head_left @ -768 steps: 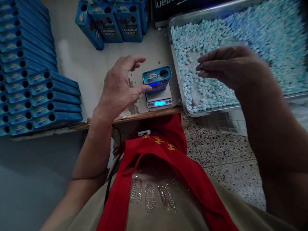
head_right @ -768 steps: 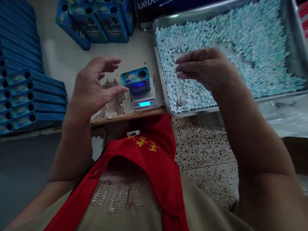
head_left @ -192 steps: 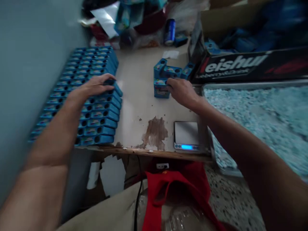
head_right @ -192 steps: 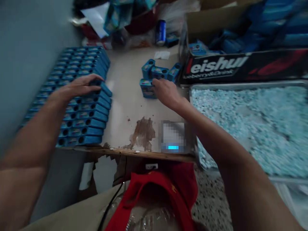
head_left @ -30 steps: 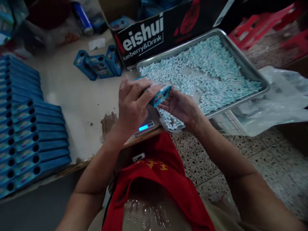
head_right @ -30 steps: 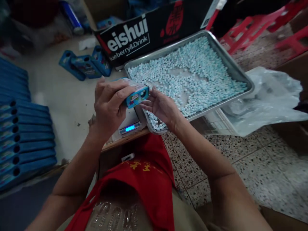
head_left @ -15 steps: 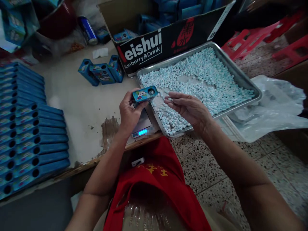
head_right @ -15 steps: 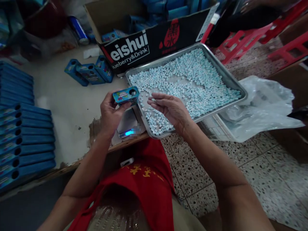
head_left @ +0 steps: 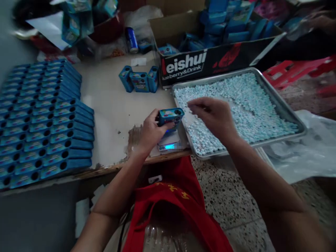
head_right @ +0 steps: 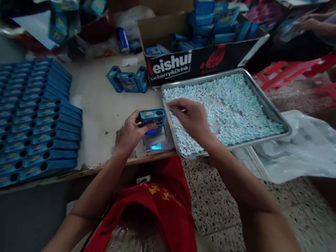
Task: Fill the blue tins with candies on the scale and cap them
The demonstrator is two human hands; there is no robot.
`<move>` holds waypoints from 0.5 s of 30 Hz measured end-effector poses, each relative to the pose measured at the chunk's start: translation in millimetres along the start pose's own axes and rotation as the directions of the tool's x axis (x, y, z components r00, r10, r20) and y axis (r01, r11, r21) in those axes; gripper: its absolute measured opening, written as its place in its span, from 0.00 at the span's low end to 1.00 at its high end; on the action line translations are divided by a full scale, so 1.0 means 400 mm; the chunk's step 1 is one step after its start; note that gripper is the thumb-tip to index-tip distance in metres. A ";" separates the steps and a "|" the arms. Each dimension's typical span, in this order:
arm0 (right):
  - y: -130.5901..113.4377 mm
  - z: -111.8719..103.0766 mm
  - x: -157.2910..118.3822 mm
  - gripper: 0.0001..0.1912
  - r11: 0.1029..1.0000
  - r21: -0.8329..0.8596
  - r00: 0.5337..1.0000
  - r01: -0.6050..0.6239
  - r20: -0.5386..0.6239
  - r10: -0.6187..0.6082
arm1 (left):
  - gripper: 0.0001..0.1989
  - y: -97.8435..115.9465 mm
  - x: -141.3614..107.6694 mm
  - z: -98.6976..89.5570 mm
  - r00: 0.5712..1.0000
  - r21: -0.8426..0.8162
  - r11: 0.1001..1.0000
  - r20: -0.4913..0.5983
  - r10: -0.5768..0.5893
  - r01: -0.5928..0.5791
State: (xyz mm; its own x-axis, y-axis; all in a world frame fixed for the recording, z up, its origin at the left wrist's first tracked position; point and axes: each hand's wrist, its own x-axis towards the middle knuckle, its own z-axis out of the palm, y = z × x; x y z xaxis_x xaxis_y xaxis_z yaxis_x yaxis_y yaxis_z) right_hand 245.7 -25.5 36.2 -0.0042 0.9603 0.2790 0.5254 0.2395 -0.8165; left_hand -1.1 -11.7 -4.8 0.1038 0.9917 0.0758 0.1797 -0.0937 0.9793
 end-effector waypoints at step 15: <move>-0.127 0.421 0.444 0.11 0.800 -0.580 0.965 0.155 0.263 0.004 | 0.15 0.094 0.448 -0.821 0.950 0.793 0.610 -0.194 0.246 0.004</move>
State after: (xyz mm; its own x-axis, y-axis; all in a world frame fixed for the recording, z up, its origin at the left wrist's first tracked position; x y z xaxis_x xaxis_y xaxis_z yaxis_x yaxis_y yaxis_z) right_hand 74.8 156.9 42.1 -0.2259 0.9651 0.1324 0.9130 0.2571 -0.3167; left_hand -296.9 191.2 107.5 -0.0466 0.9358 0.3494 0.8853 -0.1233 0.4483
